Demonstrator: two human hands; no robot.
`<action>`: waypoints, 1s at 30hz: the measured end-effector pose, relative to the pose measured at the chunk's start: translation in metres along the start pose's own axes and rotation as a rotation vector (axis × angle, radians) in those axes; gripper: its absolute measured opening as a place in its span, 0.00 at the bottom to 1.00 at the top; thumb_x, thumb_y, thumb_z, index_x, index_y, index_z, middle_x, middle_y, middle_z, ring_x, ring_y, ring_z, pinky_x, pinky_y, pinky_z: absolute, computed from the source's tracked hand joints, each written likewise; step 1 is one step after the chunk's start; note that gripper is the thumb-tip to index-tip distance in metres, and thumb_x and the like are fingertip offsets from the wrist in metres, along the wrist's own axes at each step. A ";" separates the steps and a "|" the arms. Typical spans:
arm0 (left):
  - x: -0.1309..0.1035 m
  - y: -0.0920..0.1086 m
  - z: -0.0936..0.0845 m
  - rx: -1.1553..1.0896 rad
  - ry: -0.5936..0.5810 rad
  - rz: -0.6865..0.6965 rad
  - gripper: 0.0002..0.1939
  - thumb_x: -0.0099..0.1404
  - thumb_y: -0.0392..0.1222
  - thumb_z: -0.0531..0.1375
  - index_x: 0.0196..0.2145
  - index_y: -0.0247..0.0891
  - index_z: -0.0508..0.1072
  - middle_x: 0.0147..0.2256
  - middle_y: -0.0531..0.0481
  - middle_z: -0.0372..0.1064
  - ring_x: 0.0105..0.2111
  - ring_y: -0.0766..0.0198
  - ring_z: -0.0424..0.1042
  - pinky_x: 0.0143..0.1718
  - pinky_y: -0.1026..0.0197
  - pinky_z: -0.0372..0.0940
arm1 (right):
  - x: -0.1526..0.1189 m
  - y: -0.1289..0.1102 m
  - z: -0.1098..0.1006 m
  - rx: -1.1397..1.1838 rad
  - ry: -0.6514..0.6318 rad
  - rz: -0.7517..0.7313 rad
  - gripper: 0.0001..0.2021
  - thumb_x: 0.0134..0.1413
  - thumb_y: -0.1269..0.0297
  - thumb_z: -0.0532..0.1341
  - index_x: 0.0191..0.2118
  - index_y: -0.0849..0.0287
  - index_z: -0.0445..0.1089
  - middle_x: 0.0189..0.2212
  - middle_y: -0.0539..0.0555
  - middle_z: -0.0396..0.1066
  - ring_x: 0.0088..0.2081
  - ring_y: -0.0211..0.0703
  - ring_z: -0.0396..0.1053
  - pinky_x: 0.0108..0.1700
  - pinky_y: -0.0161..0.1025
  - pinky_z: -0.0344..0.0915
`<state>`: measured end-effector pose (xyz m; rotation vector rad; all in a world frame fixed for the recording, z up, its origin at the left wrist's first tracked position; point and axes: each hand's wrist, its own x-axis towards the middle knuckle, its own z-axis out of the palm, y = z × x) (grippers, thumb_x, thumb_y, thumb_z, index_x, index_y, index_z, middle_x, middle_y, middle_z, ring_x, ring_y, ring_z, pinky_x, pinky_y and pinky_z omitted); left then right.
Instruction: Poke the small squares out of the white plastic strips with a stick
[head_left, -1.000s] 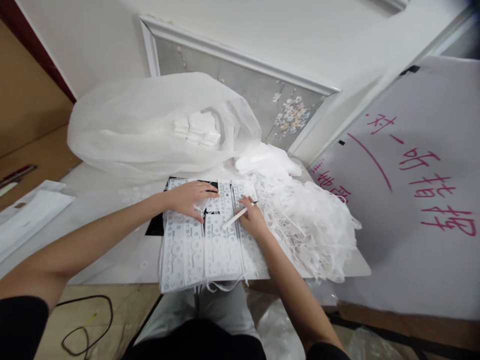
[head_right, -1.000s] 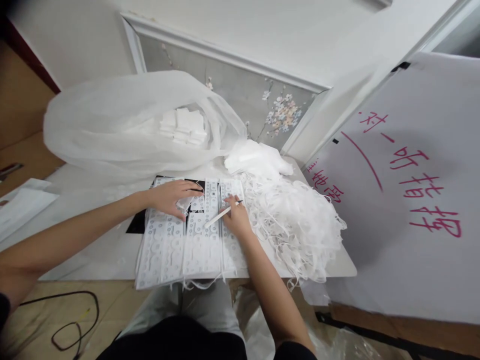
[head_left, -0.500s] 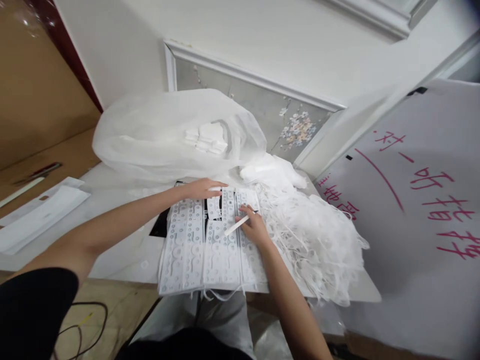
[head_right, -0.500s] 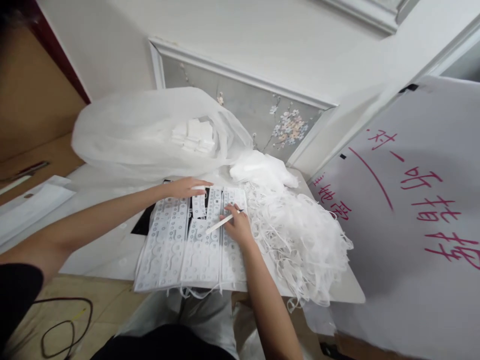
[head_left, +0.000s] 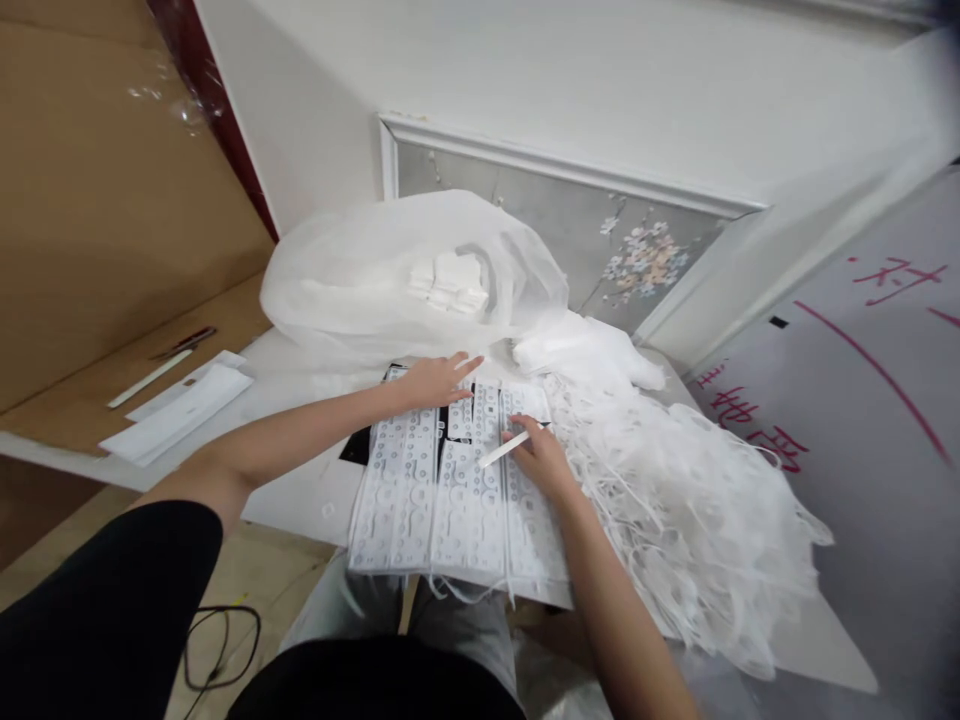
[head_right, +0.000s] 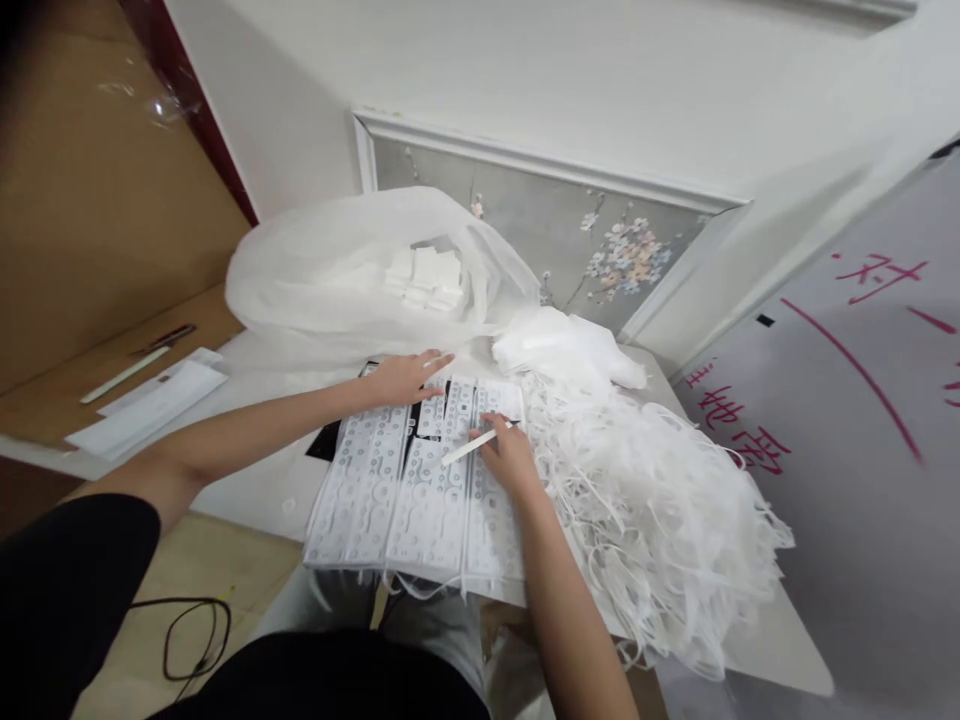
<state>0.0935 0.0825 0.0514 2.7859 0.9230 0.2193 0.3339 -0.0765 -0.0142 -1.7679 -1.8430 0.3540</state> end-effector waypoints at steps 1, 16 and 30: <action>-0.011 0.004 0.003 0.072 0.051 0.034 0.35 0.72 0.58 0.50 0.71 0.43 0.48 0.70 0.36 0.45 0.61 0.37 0.60 0.55 0.43 0.60 | 0.001 0.000 0.000 -0.013 0.001 0.007 0.22 0.64 0.50 0.55 0.57 0.56 0.67 0.51 0.60 0.74 0.50 0.55 0.73 0.52 0.50 0.67; -0.083 0.018 0.033 -0.047 -0.023 0.325 0.24 0.74 0.50 0.52 0.62 0.36 0.67 0.64 0.41 0.61 0.66 0.54 0.57 0.67 0.51 0.51 | 0.006 0.003 0.007 -0.108 0.051 0.017 0.28 0.63 0.47 0.53 0.64 0.56 0.59 0.66 0.62 0.58 0.66 0.60 0.58 0.63 0.56 0.58; -0.214 0.063 0.053 0.034 -0.120 0.490 0.37 0.67 0.40 0.56 0.70 0.32 0.49 0.70 0.35 0.45 0.70 0.42 0.44 0.68 0.36 0.40 | 0.007 0.000 0.008 -0.329 -0.186 -0.116 0.37 0.56 0.40 0.59 0.67 0.51 0.55 0.70 0.58 0.50 0.72 0.58 0.43 0.69 0.60 0.43</action>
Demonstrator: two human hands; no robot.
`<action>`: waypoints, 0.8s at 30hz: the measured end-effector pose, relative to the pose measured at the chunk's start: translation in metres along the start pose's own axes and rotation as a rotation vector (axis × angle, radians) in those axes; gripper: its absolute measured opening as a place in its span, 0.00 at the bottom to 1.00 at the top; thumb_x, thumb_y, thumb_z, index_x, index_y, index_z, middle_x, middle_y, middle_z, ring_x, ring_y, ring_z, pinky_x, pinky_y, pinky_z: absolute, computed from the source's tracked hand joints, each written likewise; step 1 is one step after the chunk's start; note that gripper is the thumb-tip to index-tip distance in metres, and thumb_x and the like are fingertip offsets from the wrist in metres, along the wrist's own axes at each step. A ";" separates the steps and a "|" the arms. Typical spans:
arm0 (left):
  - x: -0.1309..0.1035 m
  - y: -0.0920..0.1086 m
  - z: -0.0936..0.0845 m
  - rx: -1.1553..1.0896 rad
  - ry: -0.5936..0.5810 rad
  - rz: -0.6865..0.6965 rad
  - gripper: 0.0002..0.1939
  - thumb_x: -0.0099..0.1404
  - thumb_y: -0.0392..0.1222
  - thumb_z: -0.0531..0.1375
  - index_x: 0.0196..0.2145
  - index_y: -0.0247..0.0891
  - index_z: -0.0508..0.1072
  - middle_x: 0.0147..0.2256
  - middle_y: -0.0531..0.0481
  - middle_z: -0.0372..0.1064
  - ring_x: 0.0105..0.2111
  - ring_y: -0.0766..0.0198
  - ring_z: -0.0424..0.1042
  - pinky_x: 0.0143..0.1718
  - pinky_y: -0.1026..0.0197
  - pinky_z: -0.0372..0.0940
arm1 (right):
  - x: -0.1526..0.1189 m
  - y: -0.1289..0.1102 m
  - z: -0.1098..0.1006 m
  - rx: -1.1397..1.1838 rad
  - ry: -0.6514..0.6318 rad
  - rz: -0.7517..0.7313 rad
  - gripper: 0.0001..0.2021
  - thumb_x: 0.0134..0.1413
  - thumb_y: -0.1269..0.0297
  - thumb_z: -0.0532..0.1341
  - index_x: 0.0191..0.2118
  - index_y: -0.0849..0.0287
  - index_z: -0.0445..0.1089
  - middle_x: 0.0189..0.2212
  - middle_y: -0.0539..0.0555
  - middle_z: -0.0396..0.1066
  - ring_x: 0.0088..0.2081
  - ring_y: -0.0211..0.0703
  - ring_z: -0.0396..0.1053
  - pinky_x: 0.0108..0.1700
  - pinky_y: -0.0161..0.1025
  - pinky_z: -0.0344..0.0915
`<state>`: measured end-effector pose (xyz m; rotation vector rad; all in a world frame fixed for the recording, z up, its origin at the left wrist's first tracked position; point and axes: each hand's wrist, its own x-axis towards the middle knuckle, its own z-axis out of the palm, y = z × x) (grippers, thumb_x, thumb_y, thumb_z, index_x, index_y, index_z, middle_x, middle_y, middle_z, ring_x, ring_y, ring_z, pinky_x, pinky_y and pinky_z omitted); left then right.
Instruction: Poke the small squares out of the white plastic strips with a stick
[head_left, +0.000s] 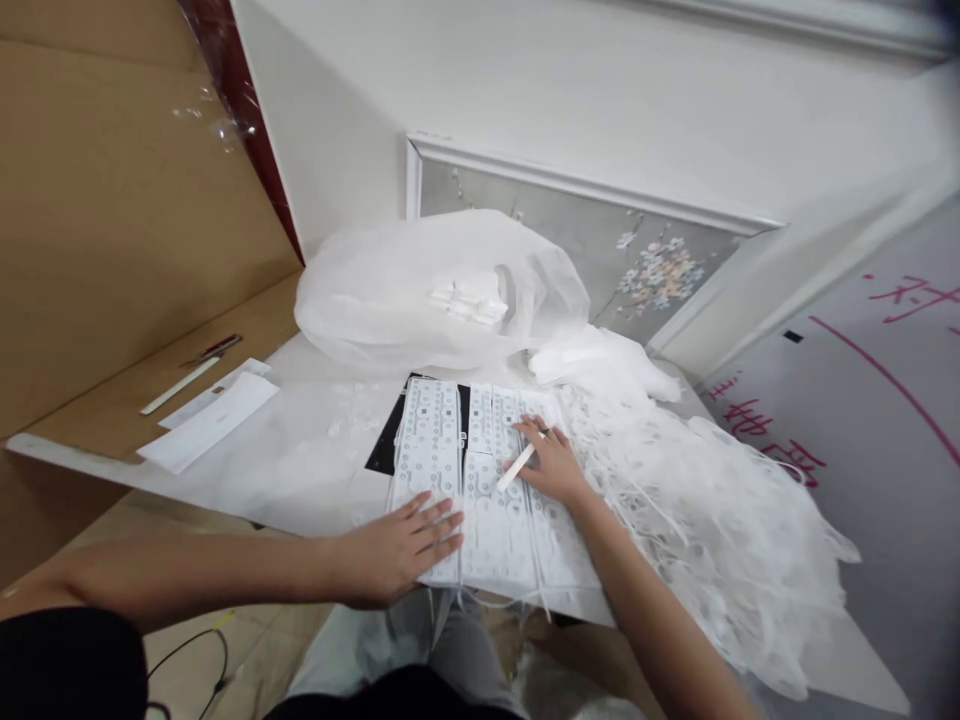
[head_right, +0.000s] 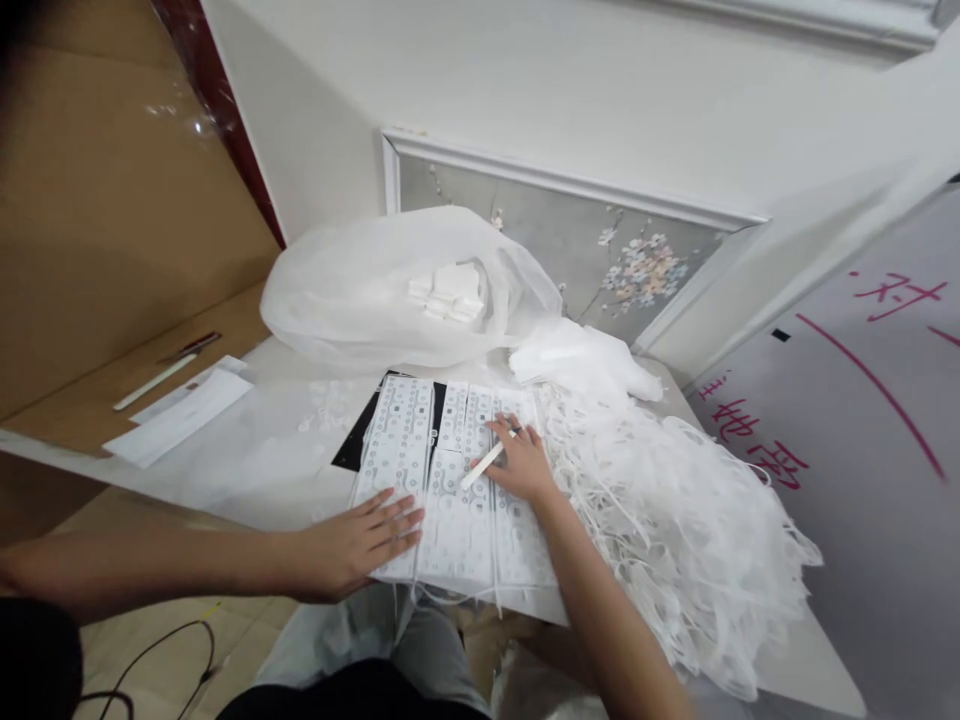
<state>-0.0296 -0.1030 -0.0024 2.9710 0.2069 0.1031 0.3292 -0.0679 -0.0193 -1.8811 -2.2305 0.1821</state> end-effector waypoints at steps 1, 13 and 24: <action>0.002 0.001 0.000 -0.017 0.007 0.000 0.35 0.67 0.39 0.56 0.70 0.33 0.51 0.69 0.36 0.46 0.70 0.42 0.45 0.68 0.35 0.40 | 0.001 0.001 -0.002 0.004 -0.010 -0.018 0.37 0.56 0.40 0.59 0.67 0.50 0.55 0.70 0.58 0.50 0.72 0.58 0.43 0.69 0.60 0.43; 0.017 -0.002 -0.025 -0.302 0.140 0.159 0.44 0.66 0.64 0.57 0.69 0.32 0.54 0.68 0.30 0.49 0.66 0.42 0.56 0.66 0.44 0.54 | -0.015 0.003 -0.016 0.036 -0.051 -0.164 0.36 0.55 0.44 0.63 0.65 0.53 0.59 0.68 0.61 0.56 0.70 0.59 0.50 0.68 0.60 0.49; 0.049 -0.176 -0.057 -0.042 0.359 -0.677 0.14 0.72 0.46 0.53 0.47 0.36 0.73 0.46 0.43 0.72 0.48 0.53 0.72 0.46 0.55 0.67 | 0.091 -0.100 -0.029 0.804 0.083 0.063 0.33 0.64 0.35 0.39 0.51 0.56 0.67 0.26 0.49 0.71 0.23 0.39 0.66 0.26 0.35 0.62</action>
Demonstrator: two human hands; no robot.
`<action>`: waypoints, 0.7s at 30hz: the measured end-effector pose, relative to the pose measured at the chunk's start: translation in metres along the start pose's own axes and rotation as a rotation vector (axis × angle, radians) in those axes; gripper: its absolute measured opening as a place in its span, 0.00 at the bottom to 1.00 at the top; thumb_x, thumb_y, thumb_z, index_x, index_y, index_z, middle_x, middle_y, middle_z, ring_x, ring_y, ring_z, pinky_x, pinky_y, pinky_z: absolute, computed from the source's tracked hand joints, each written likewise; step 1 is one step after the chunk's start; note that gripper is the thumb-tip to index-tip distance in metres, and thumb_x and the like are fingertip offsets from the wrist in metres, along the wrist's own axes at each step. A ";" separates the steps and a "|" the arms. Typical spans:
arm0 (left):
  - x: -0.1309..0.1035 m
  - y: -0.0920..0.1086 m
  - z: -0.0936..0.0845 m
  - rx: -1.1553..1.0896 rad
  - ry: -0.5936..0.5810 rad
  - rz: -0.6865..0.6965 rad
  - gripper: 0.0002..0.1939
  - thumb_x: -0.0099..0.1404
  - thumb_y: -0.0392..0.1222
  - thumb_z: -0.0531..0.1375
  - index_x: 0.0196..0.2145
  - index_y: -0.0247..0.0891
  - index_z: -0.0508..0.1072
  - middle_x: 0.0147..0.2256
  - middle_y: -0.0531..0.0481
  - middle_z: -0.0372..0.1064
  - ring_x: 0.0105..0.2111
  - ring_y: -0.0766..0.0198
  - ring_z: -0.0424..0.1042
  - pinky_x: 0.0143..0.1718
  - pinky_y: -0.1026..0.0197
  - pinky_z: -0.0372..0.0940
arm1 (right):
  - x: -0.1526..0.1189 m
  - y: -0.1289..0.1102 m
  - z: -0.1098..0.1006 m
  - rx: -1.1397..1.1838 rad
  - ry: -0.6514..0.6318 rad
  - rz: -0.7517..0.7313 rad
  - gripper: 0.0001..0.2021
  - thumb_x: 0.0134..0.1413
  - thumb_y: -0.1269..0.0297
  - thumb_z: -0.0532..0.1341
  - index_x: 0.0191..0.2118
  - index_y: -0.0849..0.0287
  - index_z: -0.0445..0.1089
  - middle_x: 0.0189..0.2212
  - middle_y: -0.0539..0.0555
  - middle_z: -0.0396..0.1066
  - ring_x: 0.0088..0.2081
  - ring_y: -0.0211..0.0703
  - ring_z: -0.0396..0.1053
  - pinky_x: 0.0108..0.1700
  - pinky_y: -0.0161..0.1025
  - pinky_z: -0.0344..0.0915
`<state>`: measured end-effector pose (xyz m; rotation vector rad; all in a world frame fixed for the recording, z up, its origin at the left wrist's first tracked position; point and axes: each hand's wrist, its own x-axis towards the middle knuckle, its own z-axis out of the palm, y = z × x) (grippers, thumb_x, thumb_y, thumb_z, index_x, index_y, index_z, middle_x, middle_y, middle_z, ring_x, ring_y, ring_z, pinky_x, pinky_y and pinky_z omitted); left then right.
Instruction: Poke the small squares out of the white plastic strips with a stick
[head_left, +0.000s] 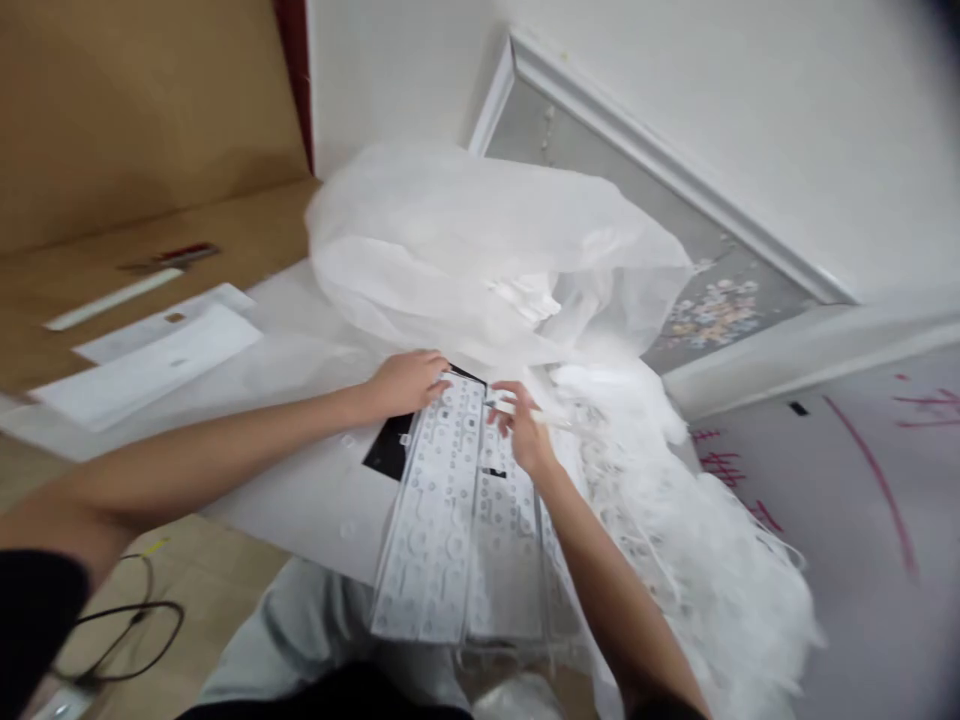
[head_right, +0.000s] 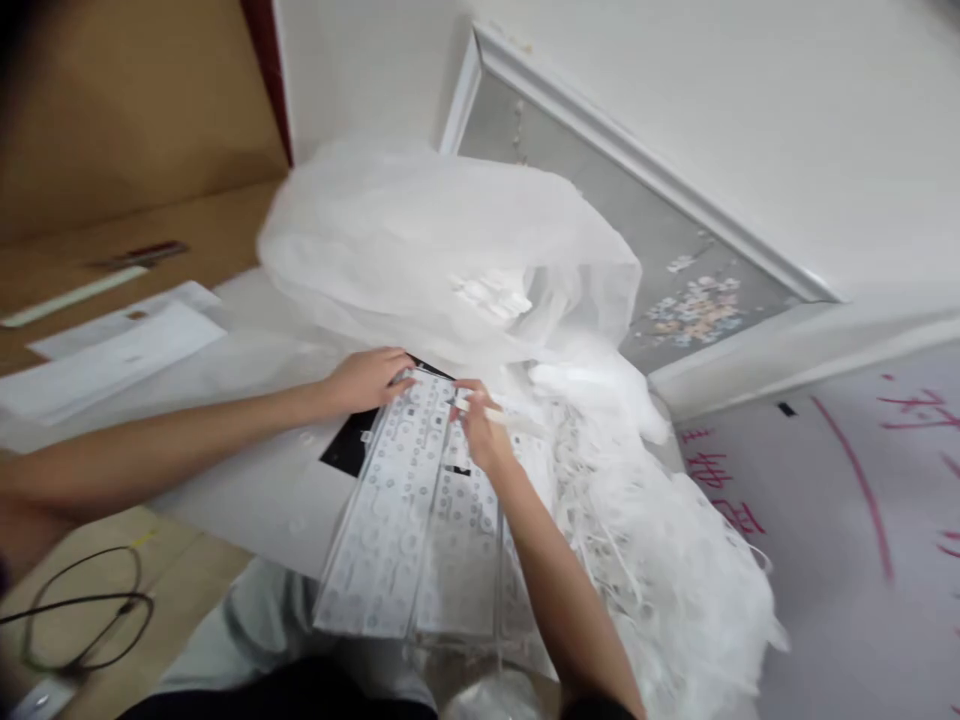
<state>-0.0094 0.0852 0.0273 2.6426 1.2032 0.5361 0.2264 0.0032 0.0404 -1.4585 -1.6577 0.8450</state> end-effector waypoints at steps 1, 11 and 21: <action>0.001 -0.009 0.008 0.007 0.022 0.001 0.16 0.72 0.47 0.53 0.50 0.36 0.72 0.48 0.42 0.71 0.50 0.52 0.71 0.48 0.55 0.67 | 0.016 -0.002 0.010 -0.023 0.001 -0.034 0.32 0.64 0.34 0.40 0.46 0.55 0.68 0.25 0.49 0.70 0.24 0.38 0.66 0.27 0.35 0.62; 0.010 -0.021 0.022 -0.170 0.046 -0.061 0.12 0.71 0.42 0.52 0.43 0.37 0.73 0.41 0.46 0.74 0.42 0.55 0.73 0.44 0.54 0.65 | 0.072 0.032 0.038 -0.020 -0.021 -0.077 0.16 0.55 0.49 0.66 0.42 0.55 0.76 0.35 0.53 0.79 0.34 0.42 0.75 0.38 0.38 0.71; 0.013 -0.022 0.023 -0.430 -0.025 -0.250 0.16 0.70 0.43 0.52 0.50 0.42 0.75 0.42 0.51 0.79 0.39 0.58 0.77 0.40 0.58 0.67 | 0.068 0.028 0.036 0.091 -0.003 -0.024 0.08 0.52 0.58 0.70 0.37 0.55 0.79 0.29 0.51 0.79 0.28 0.39 0.72 0.30 0.35 0.69</action>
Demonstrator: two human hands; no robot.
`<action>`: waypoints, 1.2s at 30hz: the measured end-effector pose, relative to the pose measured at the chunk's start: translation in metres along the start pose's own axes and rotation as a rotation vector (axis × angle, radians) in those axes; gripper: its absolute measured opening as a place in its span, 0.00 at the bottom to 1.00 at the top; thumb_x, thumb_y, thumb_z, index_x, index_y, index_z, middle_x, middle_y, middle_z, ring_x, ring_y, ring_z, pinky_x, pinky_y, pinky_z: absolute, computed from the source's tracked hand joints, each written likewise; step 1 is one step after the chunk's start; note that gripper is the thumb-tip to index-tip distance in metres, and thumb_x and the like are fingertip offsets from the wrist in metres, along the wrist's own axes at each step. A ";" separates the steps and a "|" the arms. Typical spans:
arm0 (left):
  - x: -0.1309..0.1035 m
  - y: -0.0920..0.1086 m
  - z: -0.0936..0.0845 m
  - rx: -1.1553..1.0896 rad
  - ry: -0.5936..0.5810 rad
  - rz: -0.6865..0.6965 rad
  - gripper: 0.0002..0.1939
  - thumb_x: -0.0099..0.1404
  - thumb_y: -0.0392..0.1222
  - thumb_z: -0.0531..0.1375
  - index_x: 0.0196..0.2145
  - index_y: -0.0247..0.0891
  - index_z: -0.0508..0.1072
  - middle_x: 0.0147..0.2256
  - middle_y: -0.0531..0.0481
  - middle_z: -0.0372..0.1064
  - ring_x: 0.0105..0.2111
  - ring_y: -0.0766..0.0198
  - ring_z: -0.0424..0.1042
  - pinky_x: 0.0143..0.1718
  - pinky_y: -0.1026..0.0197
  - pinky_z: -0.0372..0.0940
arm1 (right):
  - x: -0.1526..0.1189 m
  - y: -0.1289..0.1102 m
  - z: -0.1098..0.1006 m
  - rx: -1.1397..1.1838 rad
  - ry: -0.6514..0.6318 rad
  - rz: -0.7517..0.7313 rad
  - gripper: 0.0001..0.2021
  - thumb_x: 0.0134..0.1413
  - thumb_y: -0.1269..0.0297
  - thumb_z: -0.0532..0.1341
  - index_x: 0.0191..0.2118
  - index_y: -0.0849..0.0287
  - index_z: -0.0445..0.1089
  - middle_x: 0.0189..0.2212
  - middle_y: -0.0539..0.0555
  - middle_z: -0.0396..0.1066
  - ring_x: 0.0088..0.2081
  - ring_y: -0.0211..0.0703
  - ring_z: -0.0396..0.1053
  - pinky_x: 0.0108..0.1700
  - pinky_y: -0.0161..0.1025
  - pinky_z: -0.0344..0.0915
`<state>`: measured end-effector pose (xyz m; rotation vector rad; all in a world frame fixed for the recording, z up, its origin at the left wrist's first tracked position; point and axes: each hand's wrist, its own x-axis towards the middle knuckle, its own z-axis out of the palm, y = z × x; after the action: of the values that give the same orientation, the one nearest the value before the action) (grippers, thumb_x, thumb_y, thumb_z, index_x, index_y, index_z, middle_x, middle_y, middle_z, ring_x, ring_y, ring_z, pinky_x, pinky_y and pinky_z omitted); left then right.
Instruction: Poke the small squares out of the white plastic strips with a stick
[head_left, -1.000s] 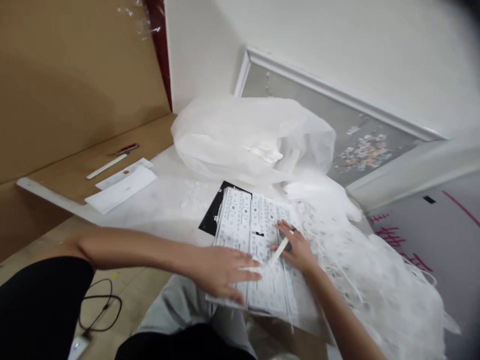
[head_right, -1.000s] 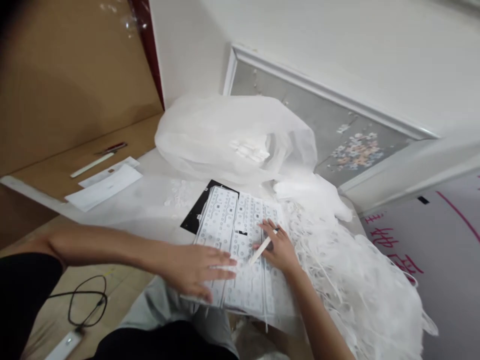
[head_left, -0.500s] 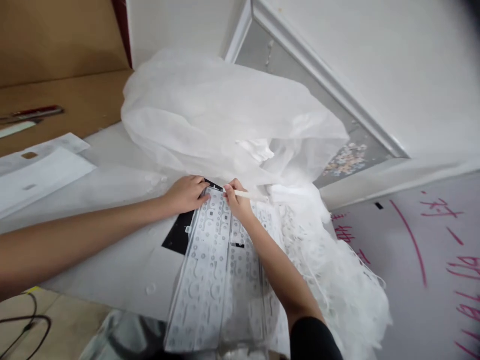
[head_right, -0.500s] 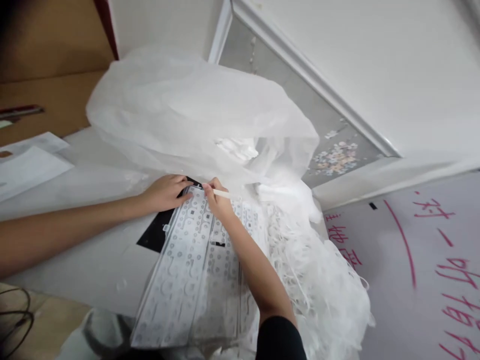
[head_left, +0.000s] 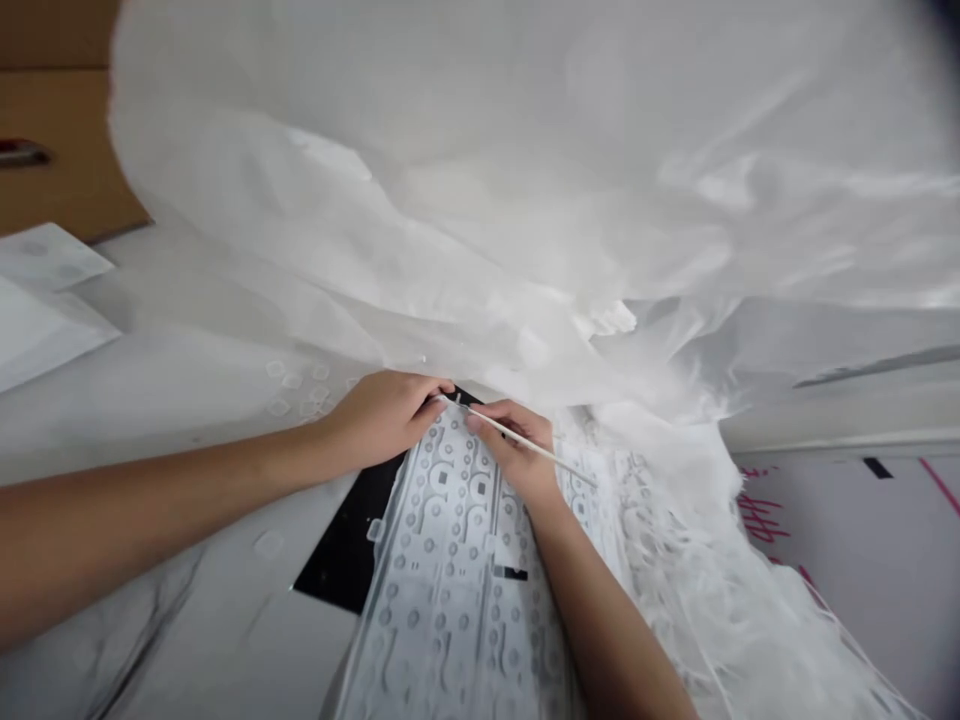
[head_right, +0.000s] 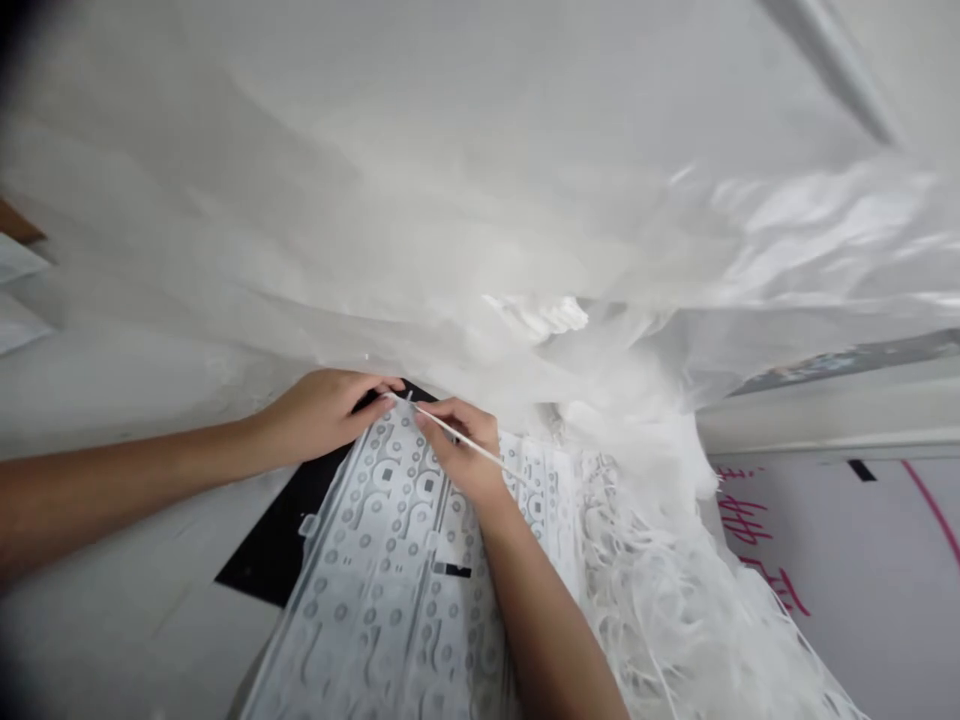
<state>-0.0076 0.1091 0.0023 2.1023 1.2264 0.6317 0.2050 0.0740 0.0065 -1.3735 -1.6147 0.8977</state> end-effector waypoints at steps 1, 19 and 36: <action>0.000 0.001 0.000 -0.003 0.002 -0.014 0.17 0.70 0.44 0.52 0.51 0.42 0.75 0.43 0.51 0.79 0.40 0.58 0.77 0.40 0.58 0.67 | -0.001 -0.002 0.000 -0.006 0.002 0.000 0.08 0.52 0.58 0.70 0.36 0.55 0.79 0.29 0.51 0.78 0.27 0.38 0.72 0.29 0.35 0.68; 0.001 0.001 -0.001 -0.011 -0.021 -0.020 0.15 0.68 0.41 0.51 0.42 0.45 0.78 0.35 0.55 0.78 0.32 0.63 0.75 0.34 0.61 0.64 | -0.002 -0.006 -0.002 -0.058 -0.023 0.014 0.04 0.53 0.62 0.70 0.35 0.53 0.79 0.29 0.49 0.78 0.27 0.37 0.71 0.26 0.34 0.66; 0.000 0.008 -0.008 -0.101 -0.015 -0.091 0.17 0.67 0.40 0.55 0.50 0.42 0.77 0.31 0.52 0.76 0.33 0.63 0.75 0.39 0.62 0.66 | 0.000 -0.003 0.002 -0.428 -0.176 -0.640 0.17 0.59 0.81 0.57 0.50 0.54 0.70 0.43 0.57 0.78 0.52 0.49 0.75 0.45 0.45 0.77</action>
<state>-0.0085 0.1086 0.0133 1.9536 1.2486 0.6226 0.2019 0.0734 0.0083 -0.9412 -2.2890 0.3022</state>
